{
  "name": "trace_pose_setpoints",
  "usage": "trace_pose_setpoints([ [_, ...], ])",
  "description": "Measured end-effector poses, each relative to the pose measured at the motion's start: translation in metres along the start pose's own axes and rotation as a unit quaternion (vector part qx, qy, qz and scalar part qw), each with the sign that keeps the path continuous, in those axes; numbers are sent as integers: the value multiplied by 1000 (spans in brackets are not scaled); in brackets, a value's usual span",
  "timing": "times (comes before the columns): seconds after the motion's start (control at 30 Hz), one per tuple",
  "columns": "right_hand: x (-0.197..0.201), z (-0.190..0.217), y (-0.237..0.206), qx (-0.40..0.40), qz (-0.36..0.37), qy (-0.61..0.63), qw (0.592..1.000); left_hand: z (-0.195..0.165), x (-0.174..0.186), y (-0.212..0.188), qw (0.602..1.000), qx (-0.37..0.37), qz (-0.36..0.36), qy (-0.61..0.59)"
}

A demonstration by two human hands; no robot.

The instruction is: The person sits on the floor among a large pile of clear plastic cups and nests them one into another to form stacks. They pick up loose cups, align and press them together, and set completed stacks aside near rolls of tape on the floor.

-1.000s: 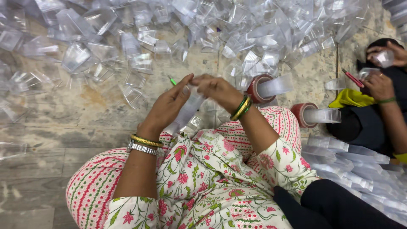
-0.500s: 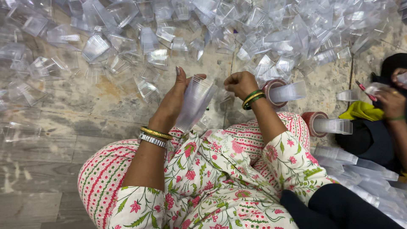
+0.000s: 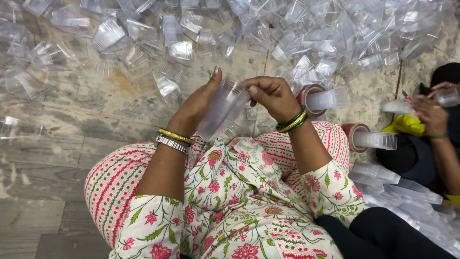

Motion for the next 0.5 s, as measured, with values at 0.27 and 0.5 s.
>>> trace_pose_setpoints([
  [0.27, 2, 28, -27, 108, 4, -10, 994, 12, -38, 5, 990, 2, 37, -139],
  [0.5, -11, 12, -26, 67, 32, -11, 997, 29, -24, -1, 992, 30, -7, -123],
])
Point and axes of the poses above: each hand's wrist, its own y-axis towards the middle knuckle, its own x-axis out of the back of the hand, z = x × y, the point moved 8 cm from there along y, towards the middle knuckle, and after that the axes turned 3 degrees about -y, right-handed, at the moved point
